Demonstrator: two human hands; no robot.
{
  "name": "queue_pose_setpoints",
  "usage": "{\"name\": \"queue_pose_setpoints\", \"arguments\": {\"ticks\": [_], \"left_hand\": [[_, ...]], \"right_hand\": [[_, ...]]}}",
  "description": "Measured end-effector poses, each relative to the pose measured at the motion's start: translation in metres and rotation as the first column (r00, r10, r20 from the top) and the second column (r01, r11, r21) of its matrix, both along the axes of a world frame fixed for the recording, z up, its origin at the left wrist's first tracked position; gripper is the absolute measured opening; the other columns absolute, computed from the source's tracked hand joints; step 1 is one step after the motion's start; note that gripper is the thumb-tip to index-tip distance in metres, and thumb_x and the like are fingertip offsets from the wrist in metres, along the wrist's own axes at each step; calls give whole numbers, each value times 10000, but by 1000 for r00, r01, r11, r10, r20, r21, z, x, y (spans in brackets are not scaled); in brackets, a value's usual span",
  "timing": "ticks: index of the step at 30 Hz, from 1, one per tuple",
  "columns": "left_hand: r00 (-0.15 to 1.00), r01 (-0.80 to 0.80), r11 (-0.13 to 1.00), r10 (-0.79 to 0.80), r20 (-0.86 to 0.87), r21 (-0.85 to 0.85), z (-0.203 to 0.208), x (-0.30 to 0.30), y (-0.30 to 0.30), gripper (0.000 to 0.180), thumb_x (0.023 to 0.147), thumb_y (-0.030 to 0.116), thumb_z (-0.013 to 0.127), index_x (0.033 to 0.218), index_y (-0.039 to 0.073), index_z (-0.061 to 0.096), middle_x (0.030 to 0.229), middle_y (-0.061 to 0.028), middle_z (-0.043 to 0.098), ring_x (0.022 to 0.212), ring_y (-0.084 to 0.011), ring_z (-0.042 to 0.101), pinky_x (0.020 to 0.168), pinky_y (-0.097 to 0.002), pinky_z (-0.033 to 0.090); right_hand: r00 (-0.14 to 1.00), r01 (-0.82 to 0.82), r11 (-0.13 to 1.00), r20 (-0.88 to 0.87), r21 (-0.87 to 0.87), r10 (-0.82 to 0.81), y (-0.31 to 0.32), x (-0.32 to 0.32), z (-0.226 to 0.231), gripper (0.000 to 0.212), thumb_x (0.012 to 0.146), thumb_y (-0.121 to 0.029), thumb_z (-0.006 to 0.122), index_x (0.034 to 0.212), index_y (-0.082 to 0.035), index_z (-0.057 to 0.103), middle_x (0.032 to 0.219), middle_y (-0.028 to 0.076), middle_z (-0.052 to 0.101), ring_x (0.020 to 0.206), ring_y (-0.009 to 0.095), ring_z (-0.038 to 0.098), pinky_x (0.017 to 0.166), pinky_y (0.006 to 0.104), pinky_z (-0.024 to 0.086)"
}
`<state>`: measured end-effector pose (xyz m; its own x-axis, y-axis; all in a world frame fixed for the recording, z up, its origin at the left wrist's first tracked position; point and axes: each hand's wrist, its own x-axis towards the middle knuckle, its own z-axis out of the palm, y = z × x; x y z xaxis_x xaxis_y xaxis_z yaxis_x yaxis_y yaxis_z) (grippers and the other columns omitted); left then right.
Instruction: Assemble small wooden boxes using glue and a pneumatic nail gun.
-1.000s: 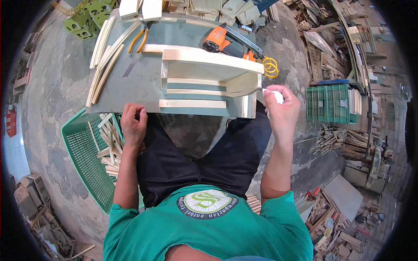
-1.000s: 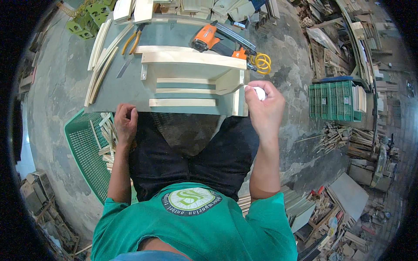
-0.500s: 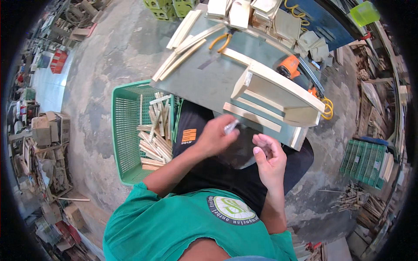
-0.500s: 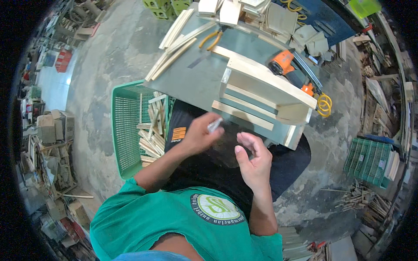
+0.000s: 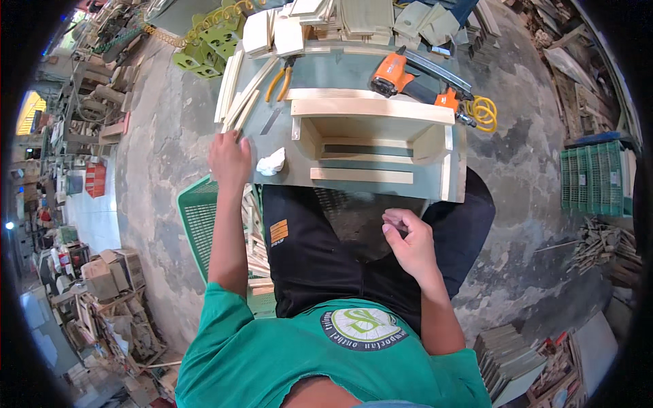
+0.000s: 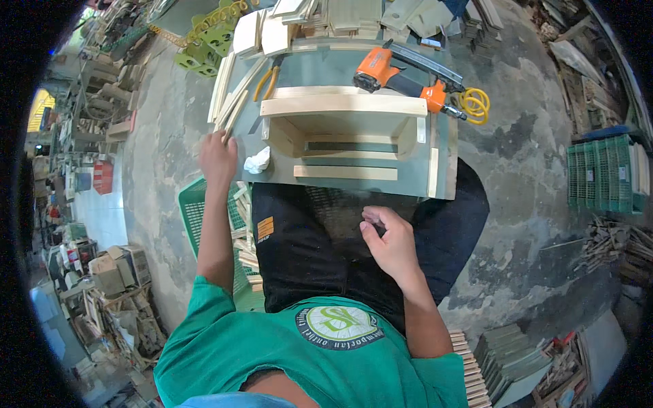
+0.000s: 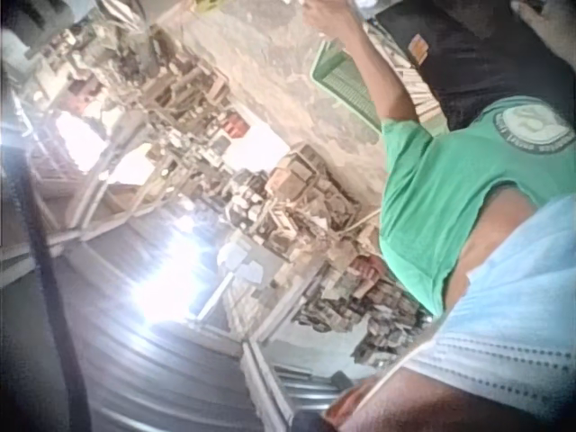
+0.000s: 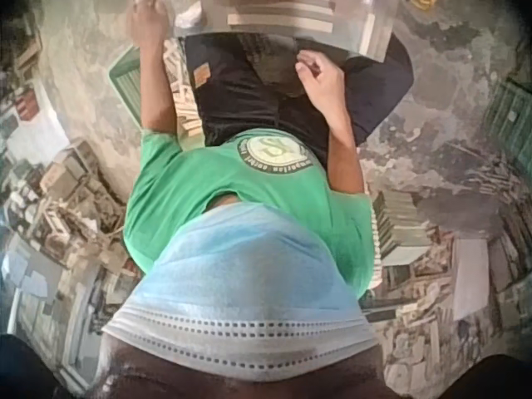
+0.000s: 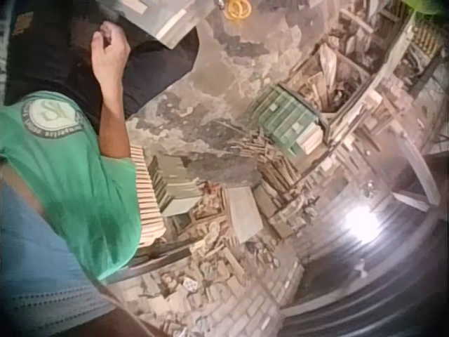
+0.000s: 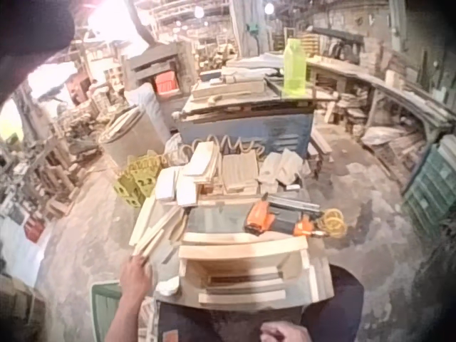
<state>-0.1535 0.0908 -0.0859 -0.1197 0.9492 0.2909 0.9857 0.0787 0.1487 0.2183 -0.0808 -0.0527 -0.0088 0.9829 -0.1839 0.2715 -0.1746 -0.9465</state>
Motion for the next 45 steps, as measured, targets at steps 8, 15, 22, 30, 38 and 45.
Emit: {"name": "queue_pose_setpoints", "arguments": {"ticks": [8,15,22,30,38,45], "left_hand": [[997,-2,996,-5,-78,-87,-21,-11,22,287,857,212,682,1108,73,667,1026,-173,669,1000,-365,640,861,-478,504],[988,-113,978,92,-122,-175,-13,-23,29,262,867,226,646,1048,37,660,989,-195,678,988,-390,643,860,-491,507],[999,-30,996,34,40,-89,8,-25,-21,210,902,211,612,938,4,604,842,-188,650,763,-372,624,728,-475,506],[519,393,892,-14,854,-225,79,52,-160,292,928,42,644,1217,9,614,857,-3,617,729,-87,562,597,-260,485],[652,673,605,-212,728,-426,109,108,-162,224,875,184,740,975,13,635,784,-167,652,700,-338,632,624,-400,488],[458,717,682,-305,835,-144,102,100,-144,205,970,70,603,1163,15,644,901,-102,612,806,-183,605,733,-309,496]], "right_hand": [[999,-28,1000,-45,-5,28,-1,4,-15,283,864,-92,694,1119,27,665,1015,190,713,937,282,719,837,360,560],[989,-141,989,-38,43,143,-5,4,-16,250,851,-123,695,1055,17,658,977,177,703,902,295,714,797,366,557],[993,-95,987,-61,127,103,-13,9,-9,268,856,-122,697,1083,18,666,1001,165,711,902,275,715,815,348,559],[846,18,994,-532,103,40,-9,-25,1,598,941,-279,708,1410,-23,439,1079,105,670,921,170,661,855,320,551],[851,-268,963,-468,0,237,-6,5,33,221,923,-115,717,1075,1,605,897,88,711,812,113,686,704,265,557],[897,121,986,-438,115,-59,3,33,48,283,933,-115,711,1148,46,618,962,61,682,818,119,645,757,256,536]]}}
